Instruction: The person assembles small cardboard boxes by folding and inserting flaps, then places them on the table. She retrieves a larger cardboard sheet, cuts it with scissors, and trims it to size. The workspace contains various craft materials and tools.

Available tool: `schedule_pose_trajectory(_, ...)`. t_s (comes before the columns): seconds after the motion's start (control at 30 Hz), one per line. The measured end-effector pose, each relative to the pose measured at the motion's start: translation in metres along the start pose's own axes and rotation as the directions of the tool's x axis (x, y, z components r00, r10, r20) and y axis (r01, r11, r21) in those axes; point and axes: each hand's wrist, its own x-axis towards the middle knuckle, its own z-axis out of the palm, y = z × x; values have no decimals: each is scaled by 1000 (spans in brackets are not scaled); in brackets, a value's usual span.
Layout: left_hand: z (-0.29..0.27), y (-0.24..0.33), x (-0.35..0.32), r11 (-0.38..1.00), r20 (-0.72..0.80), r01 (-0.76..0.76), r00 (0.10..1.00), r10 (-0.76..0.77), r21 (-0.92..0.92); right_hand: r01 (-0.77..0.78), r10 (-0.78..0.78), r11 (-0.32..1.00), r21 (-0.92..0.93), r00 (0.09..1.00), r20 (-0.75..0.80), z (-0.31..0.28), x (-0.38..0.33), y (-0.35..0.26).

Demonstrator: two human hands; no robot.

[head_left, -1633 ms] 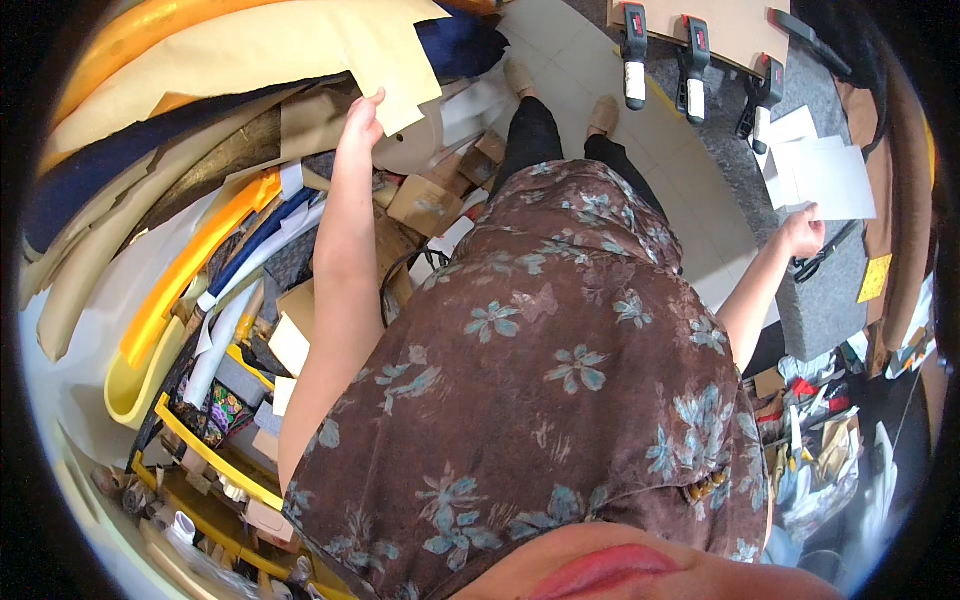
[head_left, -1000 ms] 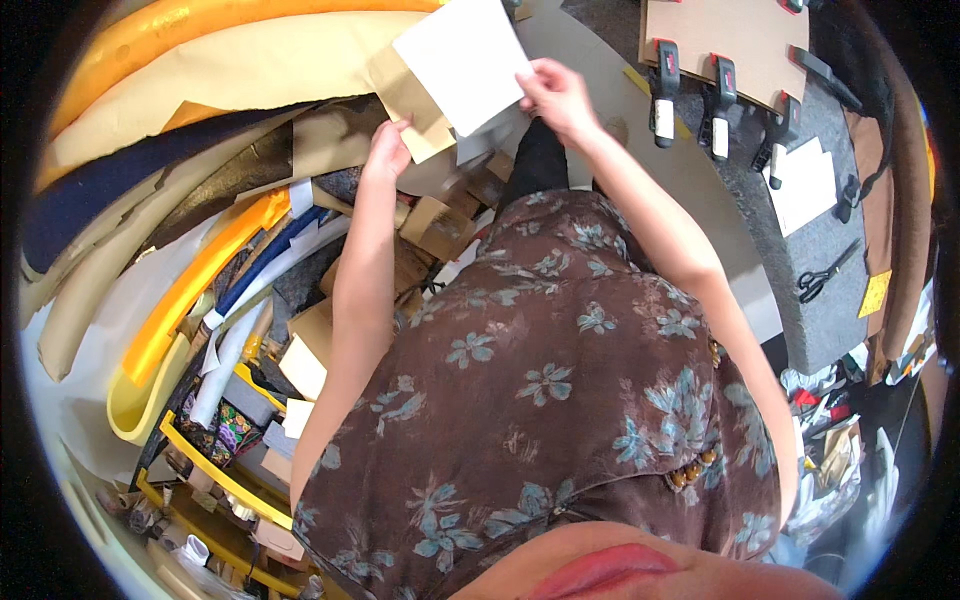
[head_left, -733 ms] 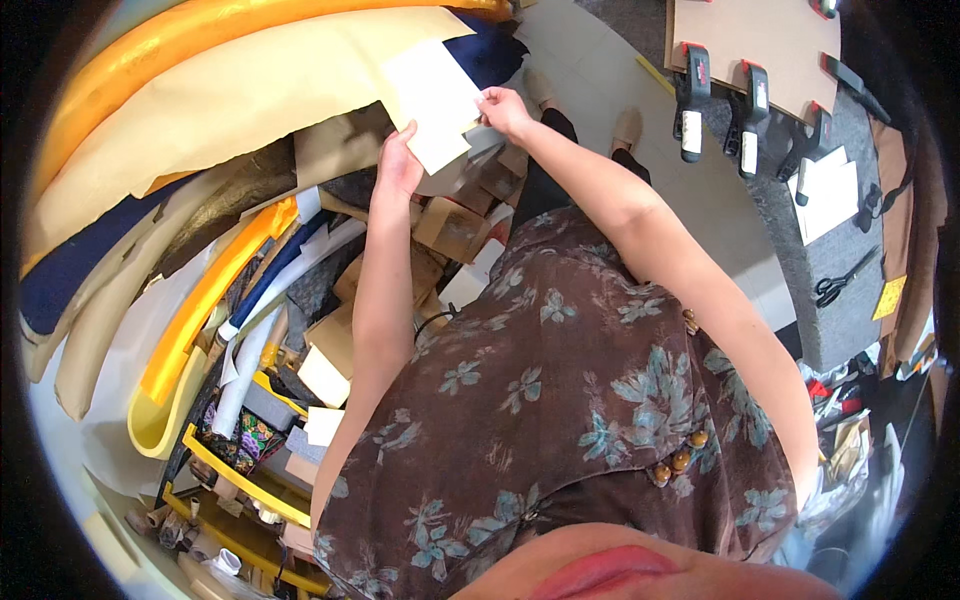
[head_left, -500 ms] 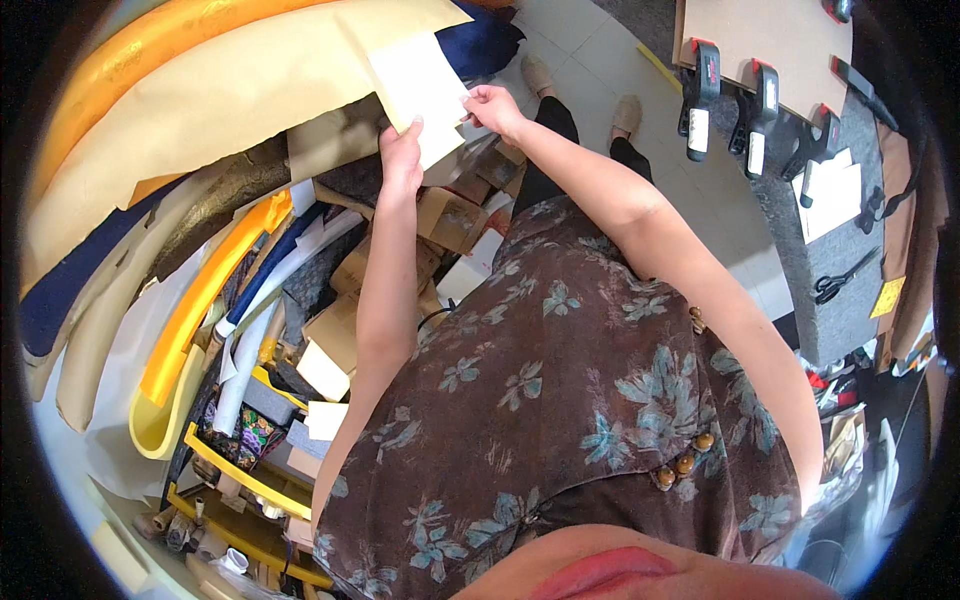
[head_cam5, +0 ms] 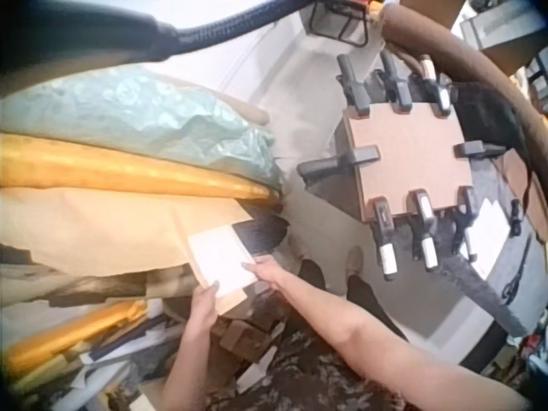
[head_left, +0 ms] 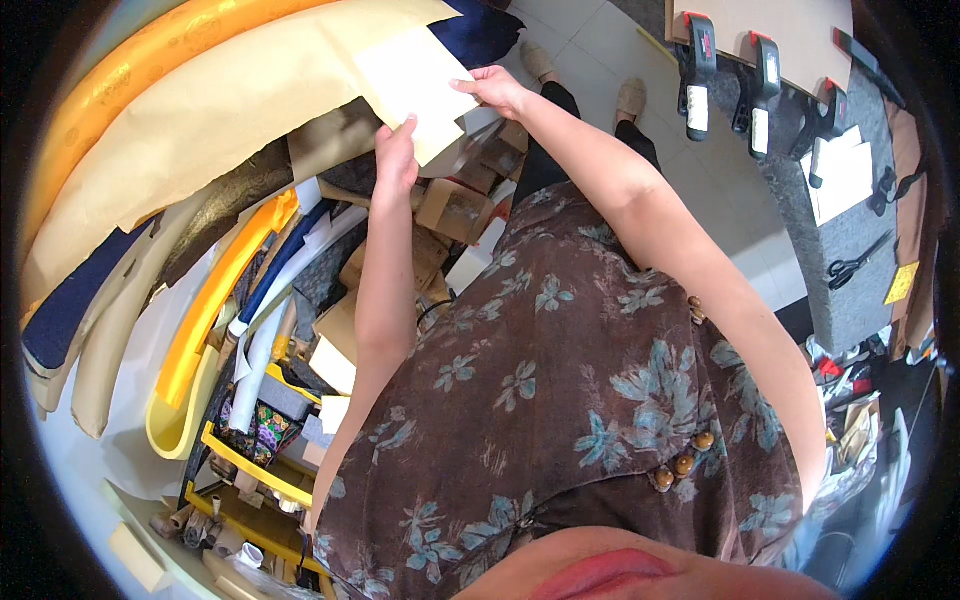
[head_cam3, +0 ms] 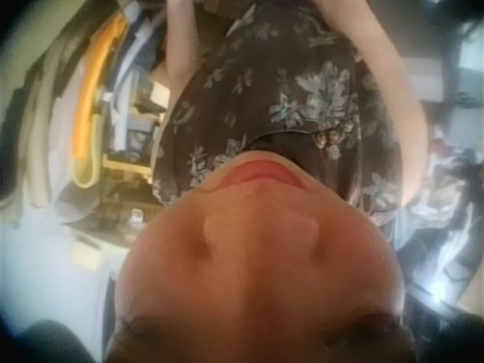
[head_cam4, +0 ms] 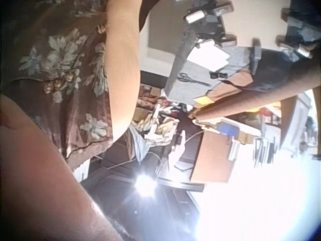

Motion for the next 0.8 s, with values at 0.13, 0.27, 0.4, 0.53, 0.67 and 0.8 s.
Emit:
schedule_pose_trajectory(0.13,-3,-1,3,996,3,-43,999,43,81,36,-36,999,-1,999,-27,4,-2,3)
schedule_pose_trajectory(0.27,-2,3,0,992,-24,-43,999,46,122,38,-38,999,19,999,-16,7,-1,5)
schedule_pose_trajectory(0.4,-5,4,1,993,-40,-20,999,25,118,38,-38,999,-6,999,-13,10,1,5)
schedule_pose_trajectory(0.53,-10,10,4,996,-33,35,999,-32,78,32,-35,998,-60,998,-44,12,-4,4)
schedule_pose_trajectory(0.67,-9,12,6,991,-69,-3,998,12,131,31,-36,995,-94,998,-46,14,-1,5)
schedule_pose_trajectory(0.8,6,25,12,967,-161,-12,985,55,253,61,-102,943,-326,989,-110,4,10,5)
